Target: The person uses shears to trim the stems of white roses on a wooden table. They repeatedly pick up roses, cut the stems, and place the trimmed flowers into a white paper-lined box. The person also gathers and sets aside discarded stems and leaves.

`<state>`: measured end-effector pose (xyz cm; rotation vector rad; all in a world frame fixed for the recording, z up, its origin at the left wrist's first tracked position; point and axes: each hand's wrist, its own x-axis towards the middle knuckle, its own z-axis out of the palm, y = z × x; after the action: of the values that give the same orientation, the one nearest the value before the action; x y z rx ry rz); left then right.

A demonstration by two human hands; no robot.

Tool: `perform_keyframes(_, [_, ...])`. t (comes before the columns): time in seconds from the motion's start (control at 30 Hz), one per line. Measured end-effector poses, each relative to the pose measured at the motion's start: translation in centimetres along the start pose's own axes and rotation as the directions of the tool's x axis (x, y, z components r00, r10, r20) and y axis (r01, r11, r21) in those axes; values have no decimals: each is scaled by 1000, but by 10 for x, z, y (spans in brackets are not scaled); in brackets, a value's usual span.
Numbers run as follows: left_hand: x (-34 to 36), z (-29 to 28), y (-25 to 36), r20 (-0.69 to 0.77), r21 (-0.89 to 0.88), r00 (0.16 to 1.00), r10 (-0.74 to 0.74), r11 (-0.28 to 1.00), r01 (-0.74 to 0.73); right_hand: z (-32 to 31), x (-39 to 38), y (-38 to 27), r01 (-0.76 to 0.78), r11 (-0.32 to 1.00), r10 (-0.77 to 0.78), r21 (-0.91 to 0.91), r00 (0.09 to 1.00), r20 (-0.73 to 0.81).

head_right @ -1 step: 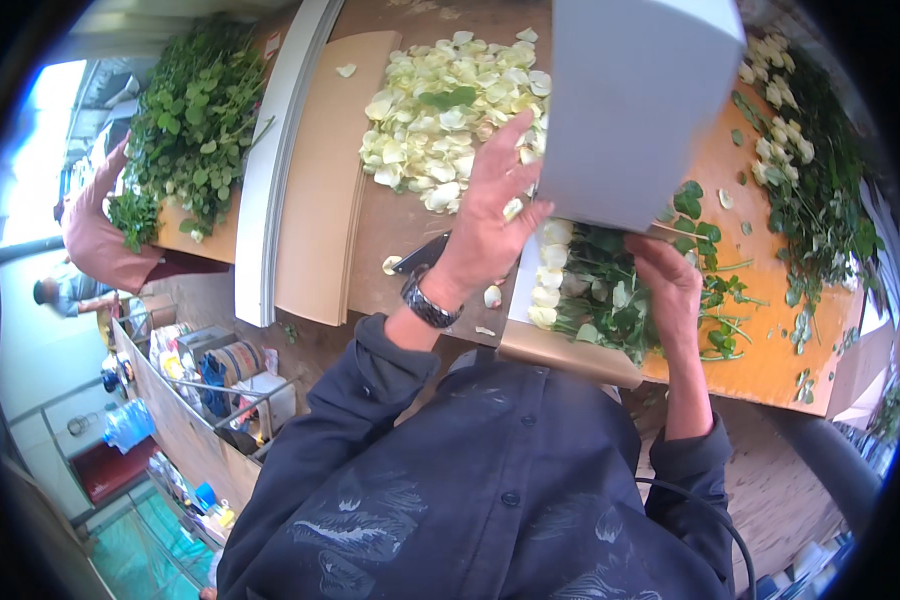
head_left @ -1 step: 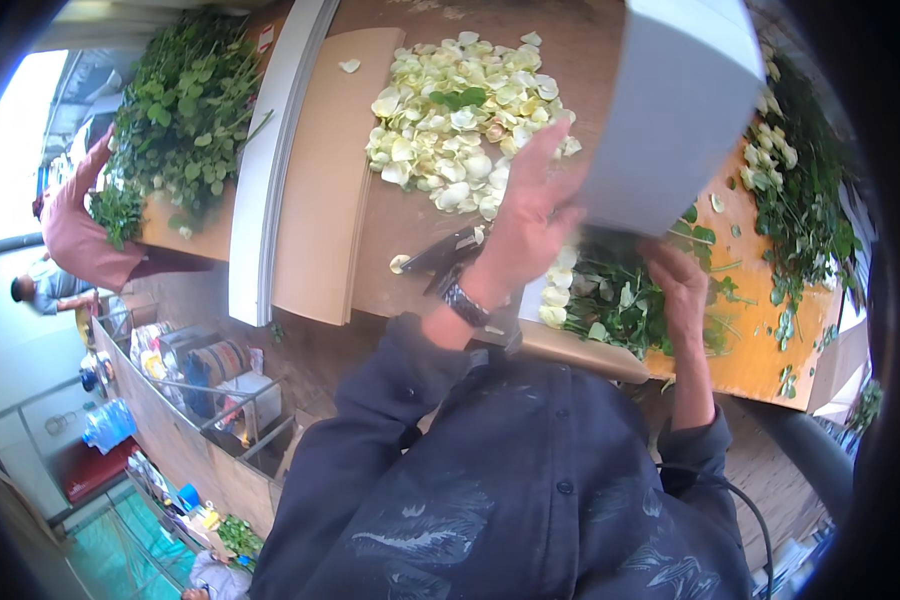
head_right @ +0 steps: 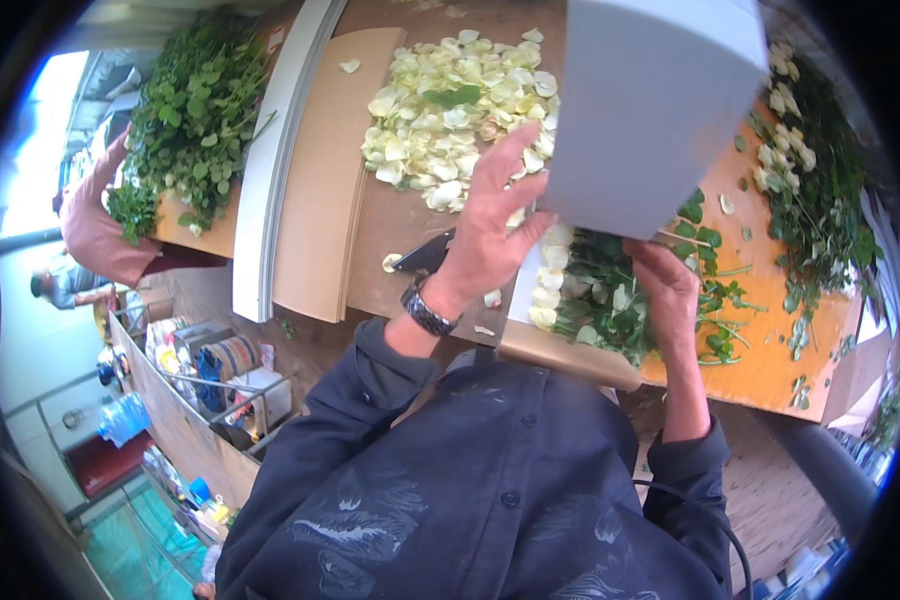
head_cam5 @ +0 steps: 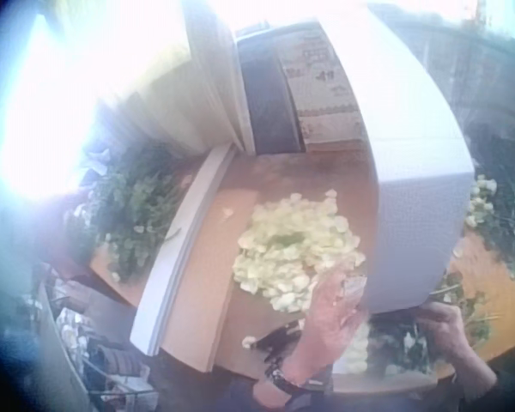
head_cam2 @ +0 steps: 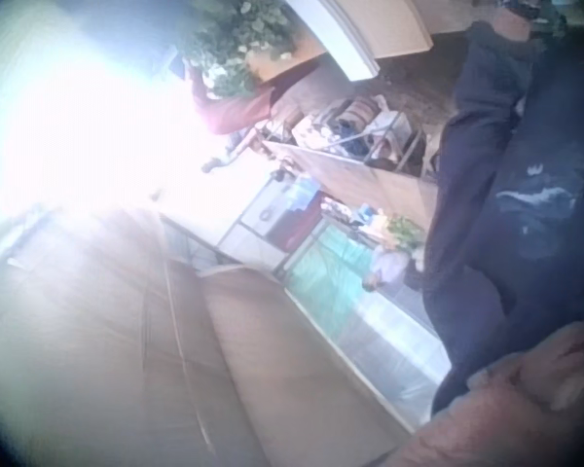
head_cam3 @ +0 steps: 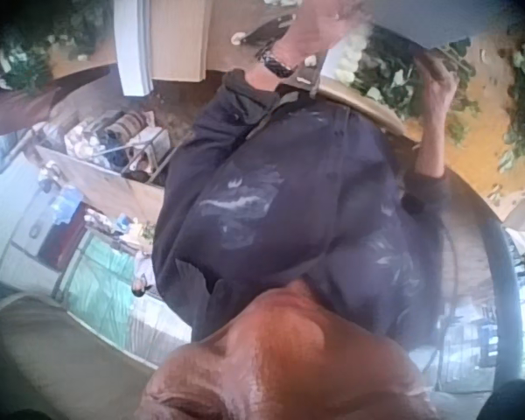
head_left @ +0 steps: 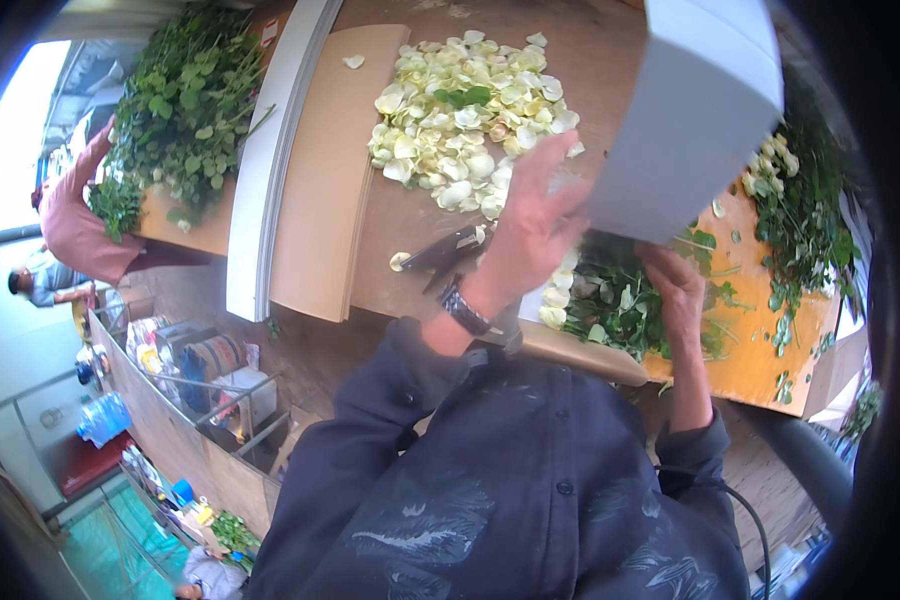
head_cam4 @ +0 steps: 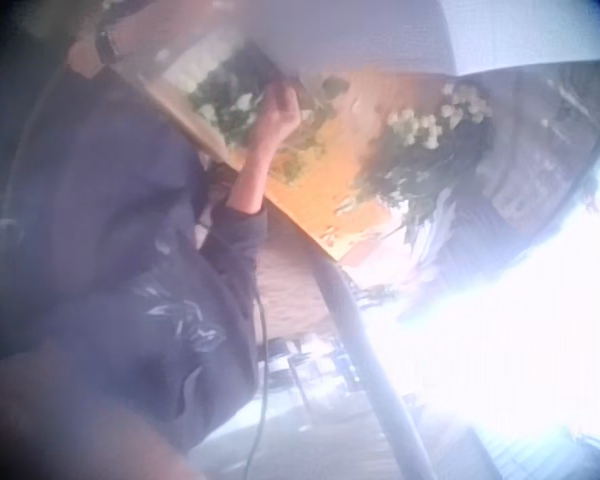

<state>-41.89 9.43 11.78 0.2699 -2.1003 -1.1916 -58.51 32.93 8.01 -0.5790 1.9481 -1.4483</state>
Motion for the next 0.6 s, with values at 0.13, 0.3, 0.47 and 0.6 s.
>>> perform_keyframes(0.13, [-17, -5, 24, -88, 115, 991, 96, 990, -86, -1, 2, 8, 25, 996, -28, -82, 999, -29])
perform_keyframes(0.3, [-44, 1, 34, -10, 130, 1000, 13, 991, -12, -13, 17, 15, 152, 983, -149, -101, 988, 32])
perform_keyframes(0.47, [-107, 5, 8, 262, 200, 954, -145, 975, 93, -2, 32, 7, 10, 948, 114, -318, 922, 370])
perform_keyframes(0.6, [-152, 8, -20, 358, 225, 896, -262, 956, 189, 34, 19, 6, 535, 616, -59, -578, 763, 644])
